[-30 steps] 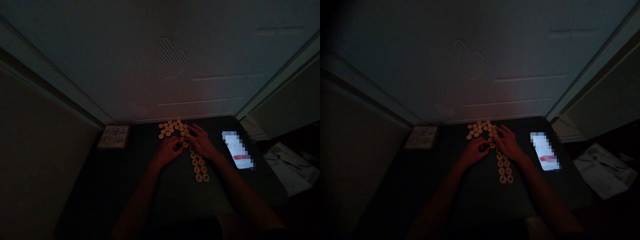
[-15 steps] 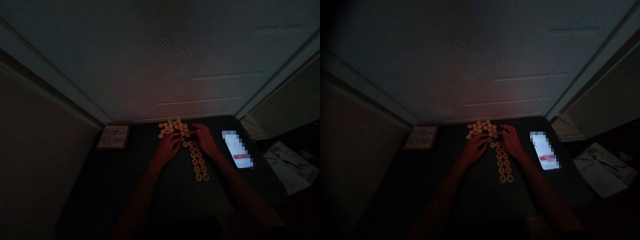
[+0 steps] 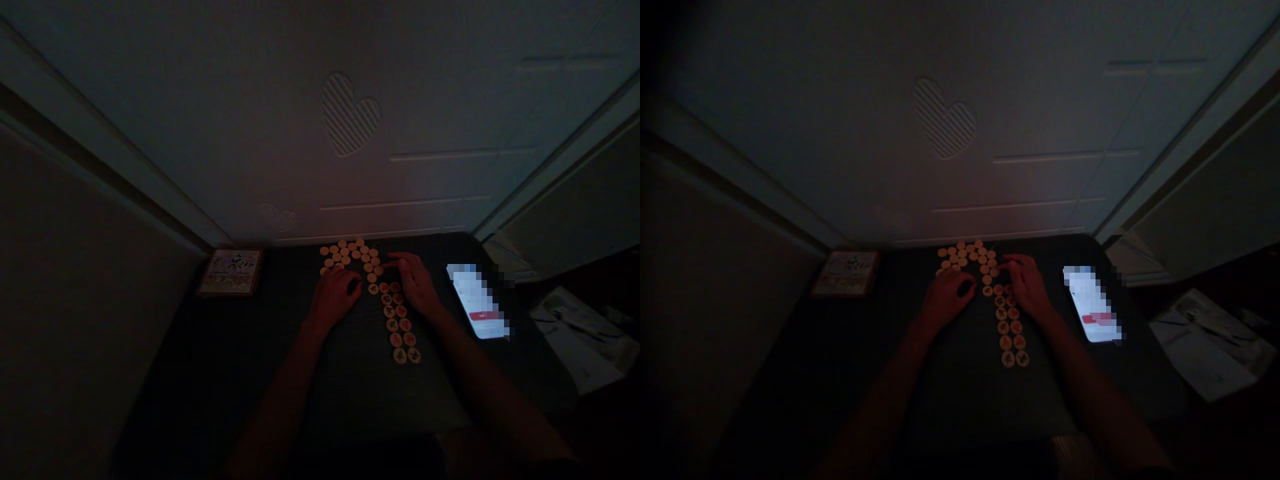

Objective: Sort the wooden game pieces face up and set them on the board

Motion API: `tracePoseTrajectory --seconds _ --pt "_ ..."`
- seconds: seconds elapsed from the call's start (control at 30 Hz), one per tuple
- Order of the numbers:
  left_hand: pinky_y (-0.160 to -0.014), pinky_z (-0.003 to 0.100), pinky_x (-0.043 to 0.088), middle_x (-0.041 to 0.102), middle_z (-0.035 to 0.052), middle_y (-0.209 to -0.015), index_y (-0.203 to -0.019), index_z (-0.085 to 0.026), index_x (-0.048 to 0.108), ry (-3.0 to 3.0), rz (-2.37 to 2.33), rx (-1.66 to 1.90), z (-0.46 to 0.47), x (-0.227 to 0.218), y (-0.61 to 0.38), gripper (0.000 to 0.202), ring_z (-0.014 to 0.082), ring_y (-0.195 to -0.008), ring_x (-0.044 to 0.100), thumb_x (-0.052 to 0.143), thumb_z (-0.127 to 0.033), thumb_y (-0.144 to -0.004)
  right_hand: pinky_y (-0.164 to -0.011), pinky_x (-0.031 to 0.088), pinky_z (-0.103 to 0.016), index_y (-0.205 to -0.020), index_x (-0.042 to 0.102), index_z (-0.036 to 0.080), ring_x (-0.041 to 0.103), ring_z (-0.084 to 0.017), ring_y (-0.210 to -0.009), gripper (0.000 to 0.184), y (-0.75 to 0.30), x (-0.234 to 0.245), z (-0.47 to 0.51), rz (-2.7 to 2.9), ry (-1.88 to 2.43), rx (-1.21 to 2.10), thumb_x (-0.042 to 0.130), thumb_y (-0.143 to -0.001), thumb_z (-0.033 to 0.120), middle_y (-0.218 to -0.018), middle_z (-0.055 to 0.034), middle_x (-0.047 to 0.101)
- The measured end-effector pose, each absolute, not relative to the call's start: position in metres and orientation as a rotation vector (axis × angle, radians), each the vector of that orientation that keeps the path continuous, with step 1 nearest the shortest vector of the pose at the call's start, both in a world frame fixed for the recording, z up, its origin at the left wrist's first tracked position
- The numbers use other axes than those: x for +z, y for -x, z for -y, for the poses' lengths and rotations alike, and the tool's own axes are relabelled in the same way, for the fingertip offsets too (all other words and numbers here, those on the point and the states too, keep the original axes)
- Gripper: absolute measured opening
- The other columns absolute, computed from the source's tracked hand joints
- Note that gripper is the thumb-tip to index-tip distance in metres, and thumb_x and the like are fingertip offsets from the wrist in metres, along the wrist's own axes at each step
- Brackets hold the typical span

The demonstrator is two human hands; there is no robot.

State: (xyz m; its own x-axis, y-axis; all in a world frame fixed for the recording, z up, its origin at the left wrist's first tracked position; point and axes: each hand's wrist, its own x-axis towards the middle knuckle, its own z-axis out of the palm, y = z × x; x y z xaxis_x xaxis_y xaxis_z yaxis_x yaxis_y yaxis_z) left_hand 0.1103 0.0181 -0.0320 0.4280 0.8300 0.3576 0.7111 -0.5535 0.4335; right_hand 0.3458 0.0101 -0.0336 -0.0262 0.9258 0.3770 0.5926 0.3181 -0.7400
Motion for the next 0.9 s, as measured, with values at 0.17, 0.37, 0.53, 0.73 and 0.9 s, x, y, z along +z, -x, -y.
tracePoseTrajectory --seconds 0.17,0.37,0.53,0.73,0.9 --pt "-0.101 0.044 0.050 0.067 0.0043 -0.119 -0.121 -0.026 0.065 -2.496 -1.242 0.812 -0.015 -0.027 -0.113 0.033 0.0227 -0.111 0.061 0.059 -0.013 -0.091 -0.107 0.044 -0.047 -0.105 0.077 0.027 0.057 -0.026 -0.121 0.053 -0.346 -0.033 -0.009 1.729 1.359 0.467 0.030 -0.106 0.052 -0.126 -0.0069 0.067" --pt "-0.101 0.043 0.051 0.063 0.0047 -0.122 -0.121 -0.027 0.066 -2.488 -1.221 0.783 -0.012 -0.026 -0.114 0.038 0.0224 -0.113 0.060 0.056 -0.009 -0.090 -0.114 0.038 -0.051 -0.101 0.080 0.028 0.047 -0.028 -0.132 0.052 -0.347 -0.033 -0.009 1.925 1.330 0.413 0.032 -0.106 0.048 -0.136 -0.0051 0.063" --pt "-0.097 0.042 0.053 0.064 0.0050 -0.117 -0.116 -0.026 0.065 -2.425 -1.190 0.747 -0.007 -0.022 -0.114 0.029 0.0234 -0.108 0.062 0.067 -0.022 -0.087 -0.118 0.029 -0.058 -0.104 0.080 0.032 0.036 -0.030 -0.142 0.047 -0.342 -0.035 -0.008 2.087 1.324 0.382 0.035 -0.106 0.044 -0.147 -0.0015 0.055" --pt "-0.090 0.039 0.054 0.066 0.0038 -0.105 -0.103 -0.025 0.065 -2.415 -1.147 0.687 -0.006 -0.023 -0.117 0.017 0.0221 -0.099 0.065 0.069 -0.026 -0.087 -0.119 0.028 -0.058 -0.117 0.076 0.035 0.033 -0.030 -0.145 0.046 -0.341 -0.036 -0.006 2.107 1.309 0.437 0.032 -0.107 0.043 -0.151 -0.0007 0.051" --pt "-0.088 0.038 0.054 0.067 0.0026 -0.101 -0.104 -0.025 0.065 -2.395 -1.144 0.729 -0.008 -0.027 -0.119 0.016 0.0203 -0.094 0.064 0.066 -0.025 -0.089 -0.118 0.030 -0.058 -0.115 0.077 0.034 0.035 -0.030 -0.143 0.050 -0.344 -0.034 -0.008 2.047 1.335 0.432 0.029 -0.107 0.045 -0.149 -0.0006 0.053"
